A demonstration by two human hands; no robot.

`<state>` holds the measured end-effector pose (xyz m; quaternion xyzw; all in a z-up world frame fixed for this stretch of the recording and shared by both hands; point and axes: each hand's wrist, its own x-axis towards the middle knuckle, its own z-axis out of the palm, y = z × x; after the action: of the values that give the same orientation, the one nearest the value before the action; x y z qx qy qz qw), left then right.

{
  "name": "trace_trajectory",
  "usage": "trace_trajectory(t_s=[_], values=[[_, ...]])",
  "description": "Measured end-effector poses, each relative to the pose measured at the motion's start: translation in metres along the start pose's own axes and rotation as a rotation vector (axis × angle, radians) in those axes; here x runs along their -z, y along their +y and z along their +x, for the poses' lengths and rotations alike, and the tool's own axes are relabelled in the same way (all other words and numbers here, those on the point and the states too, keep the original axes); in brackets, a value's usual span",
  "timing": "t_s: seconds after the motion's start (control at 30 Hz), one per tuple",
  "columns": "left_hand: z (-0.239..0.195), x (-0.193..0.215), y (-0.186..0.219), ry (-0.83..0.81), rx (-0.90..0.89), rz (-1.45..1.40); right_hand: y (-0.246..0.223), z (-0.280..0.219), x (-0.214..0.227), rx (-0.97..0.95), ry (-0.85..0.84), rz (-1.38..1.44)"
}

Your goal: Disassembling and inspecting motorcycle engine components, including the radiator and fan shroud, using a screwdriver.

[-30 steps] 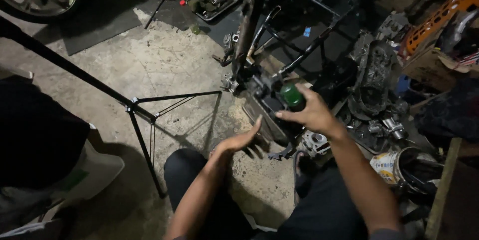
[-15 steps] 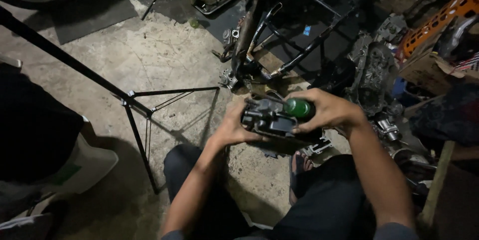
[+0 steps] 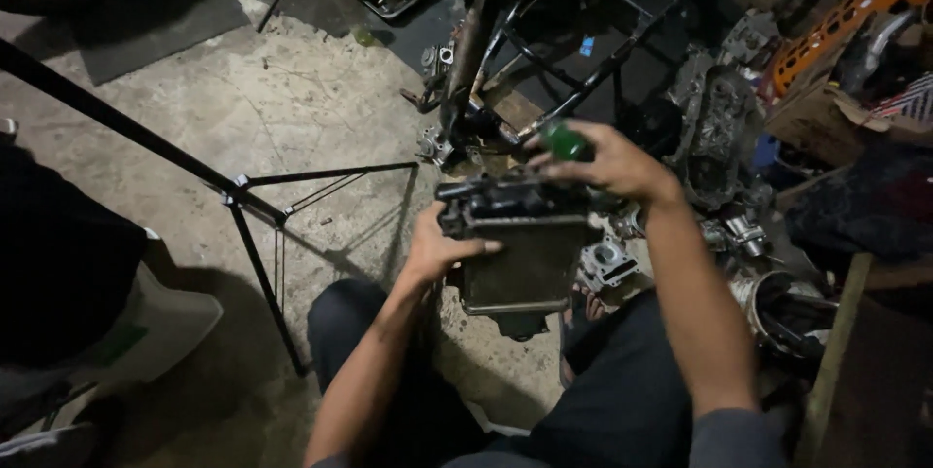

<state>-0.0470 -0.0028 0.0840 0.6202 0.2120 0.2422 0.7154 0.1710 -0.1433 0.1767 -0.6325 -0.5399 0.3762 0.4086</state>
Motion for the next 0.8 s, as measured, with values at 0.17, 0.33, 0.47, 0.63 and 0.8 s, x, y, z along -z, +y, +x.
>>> trace_trajectory(t_s=[0.17,0.33,0.47,0.63,0.8], values=[[0.019,0.006,-0.052,0.301,0.2,-0.215,0.139,-0.002,0.01,-0.054,0.774,-0.106],[0.015,-0.004,-0.031,0.447,0.243,-0.155,0.138,-0.016,-0.025,-0.124,0.701,-0.051],[0.008,-0.005,-0.031,0.493,0.172,-0.013,0.184,0.003,-0.045,-0.1,0.736,0.089],[0.01,-0.002,-0.048,0.442,0.209,0.164,0.237,0.035,-0.082,-0.422,0.847,0.289],[-0.007,0.01,-0.081,0.158,0.051,0.037,0.276,0.031,-0.101,-0.429,0.97,0.334]])
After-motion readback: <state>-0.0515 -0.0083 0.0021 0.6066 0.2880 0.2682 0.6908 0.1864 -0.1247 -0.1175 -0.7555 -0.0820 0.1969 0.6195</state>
